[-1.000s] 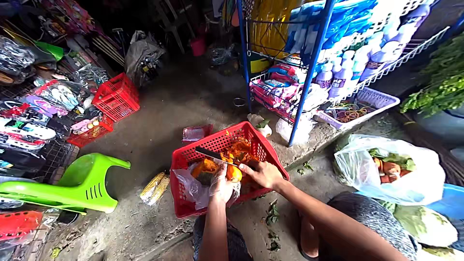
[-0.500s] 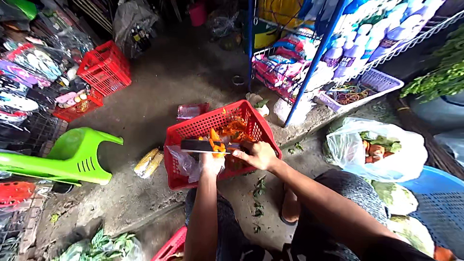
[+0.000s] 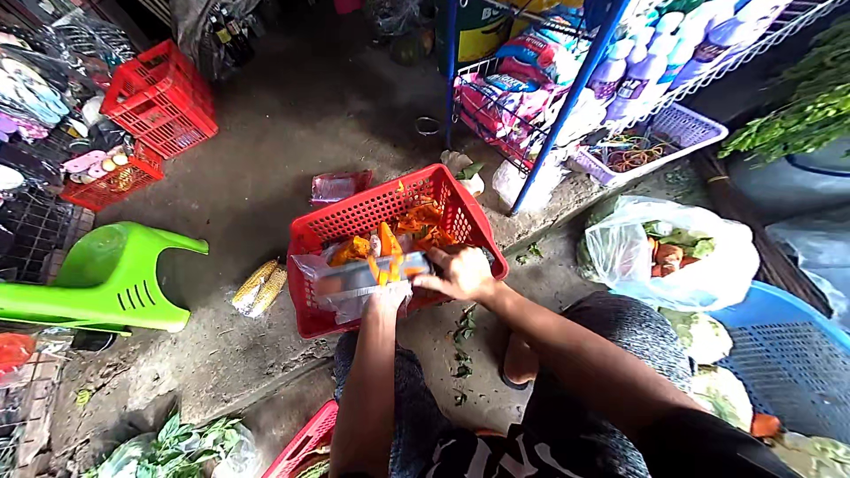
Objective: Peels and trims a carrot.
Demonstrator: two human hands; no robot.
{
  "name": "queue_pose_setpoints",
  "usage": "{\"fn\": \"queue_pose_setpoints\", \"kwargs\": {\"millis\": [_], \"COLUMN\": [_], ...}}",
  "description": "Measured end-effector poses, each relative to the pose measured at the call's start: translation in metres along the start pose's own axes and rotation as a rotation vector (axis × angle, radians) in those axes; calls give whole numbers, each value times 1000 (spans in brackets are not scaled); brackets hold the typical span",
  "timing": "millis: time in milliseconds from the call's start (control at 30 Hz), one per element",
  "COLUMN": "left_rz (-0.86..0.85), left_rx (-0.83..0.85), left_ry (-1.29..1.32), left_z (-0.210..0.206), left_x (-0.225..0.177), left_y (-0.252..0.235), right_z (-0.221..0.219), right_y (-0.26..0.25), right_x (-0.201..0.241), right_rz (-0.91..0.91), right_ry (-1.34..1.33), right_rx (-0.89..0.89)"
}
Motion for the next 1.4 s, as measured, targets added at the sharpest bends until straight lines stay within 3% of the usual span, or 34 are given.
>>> {"fn": "queue_pose_setpoints", "kwargs": {"millis": [67,100,233,300,500,700,933,1133,1400], "left_rz": [25,9,-106,-124,17,-54,180,58,159], "left_rx": [-118,-129,45,13,-210,-115,-49,-170,-145], "left_ry": [-2,-13,-42,-72,-73,-85,-105,-124,-111], "left_z": [-6,-5,6,2,0,5,-4,-4,-7], "left_x": [-2,-3,-6,-8,-6,3,-3,0,-5], "left_y": [4,6,0,2,-2,7,3,13,0], "right_z": [8,11,9,3,7,2,12,13,10], "right_y": [-4,-5,0,-1,-14,-9,-24,-14,-27], "right_x": [-12,-10,25,28,-9,15,-34,7,-16], "right_rz": [-208,-210,29,67,-314,-115,-516,-223,-417], "right_ry": [-120,-129,-58,-57,-149,-130,-217,-160,-136], "right_rx": [171,185,90,67,323,271,378,333,413]}}
Point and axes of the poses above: each hand's wrist, its own y-axis away from the middle knuckle, its own z-axis out of the back of the hand, x = y × z, the point moved 3 cm from there along -y, towards the middle knuckle, and after that the axes turned 12 degrees about z, right-handed, at the moved point
